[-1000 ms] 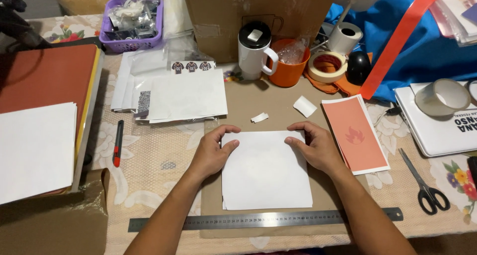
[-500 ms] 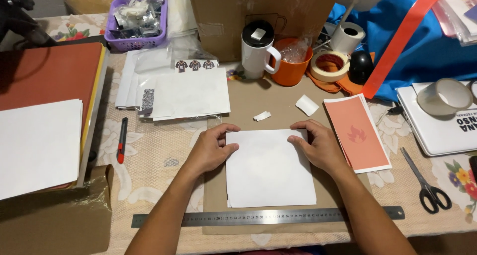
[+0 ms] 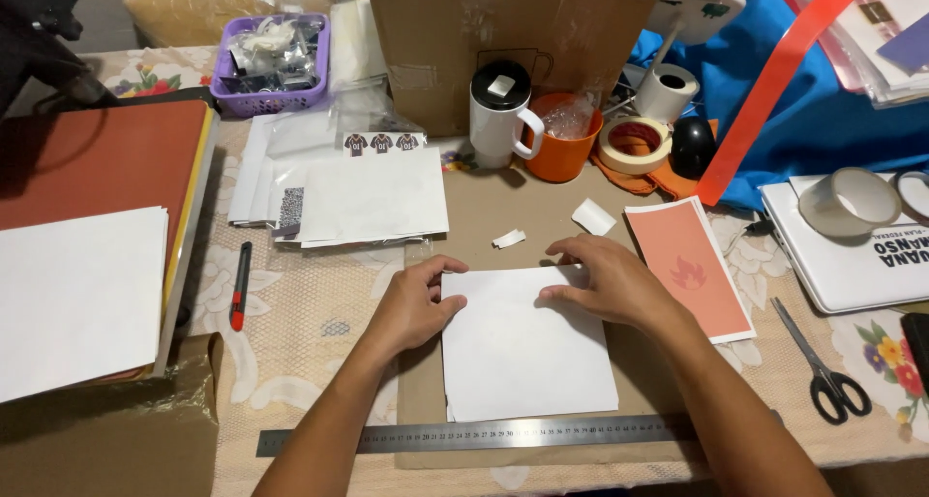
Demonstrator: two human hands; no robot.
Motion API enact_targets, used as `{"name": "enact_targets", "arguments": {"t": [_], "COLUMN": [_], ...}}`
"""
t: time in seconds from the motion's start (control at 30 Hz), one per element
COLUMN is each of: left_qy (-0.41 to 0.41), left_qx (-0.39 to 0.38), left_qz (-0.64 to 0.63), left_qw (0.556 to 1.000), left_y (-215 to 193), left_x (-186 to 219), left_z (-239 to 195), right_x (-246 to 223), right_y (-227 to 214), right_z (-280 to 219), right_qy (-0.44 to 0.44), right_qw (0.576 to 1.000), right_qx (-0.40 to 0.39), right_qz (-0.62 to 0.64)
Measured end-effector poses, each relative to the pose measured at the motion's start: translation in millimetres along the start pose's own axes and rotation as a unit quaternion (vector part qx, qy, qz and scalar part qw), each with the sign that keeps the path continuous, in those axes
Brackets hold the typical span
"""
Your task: The person assembles a small paper booklet by folding a white sheet and attaching small white paper tabs to the edges using adhesive. The person repeatedly folds, aligns, and presses the tabs onto the booklet, handling the paper and tabs by hand.
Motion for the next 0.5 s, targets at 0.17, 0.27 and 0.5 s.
{"name": "enact_targets", "arguments": {"t": [0.17, 0.27, 0.5], "left_qy": [0.006, 0.0, 0.038], "left_qx": [0.0, 0.003, 0.033], "left_qz": [-0.006, -0.004, 0.141], "left_qw": [1.0, 1.0, 0.989], "left_y": [1, -2, -9], "left_x": [3, 7, 23], "left_z": [-2, -5, -7], "right_x": [2, 14, 43], "right_y": [20, 38, 60], "right_z": [17, 21, 23], "right_qy": [-0.06, -0.1, -0.145], "right_qw": [0.997, 0.995, 0.989], "right_qx": [-0.027, -0.01, 0.024], "right_qz": [-0.031, -0.016, -0.025]}}
Point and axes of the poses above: each hand's wrist, its own z-axis towards the middle knuckle, its own y-axis out of the palm, x = y × z, the point moved 4 cm from there along z, towards the middle knuckle, and after that the axes turned 8 degrees about z, right-handed, at the moved point
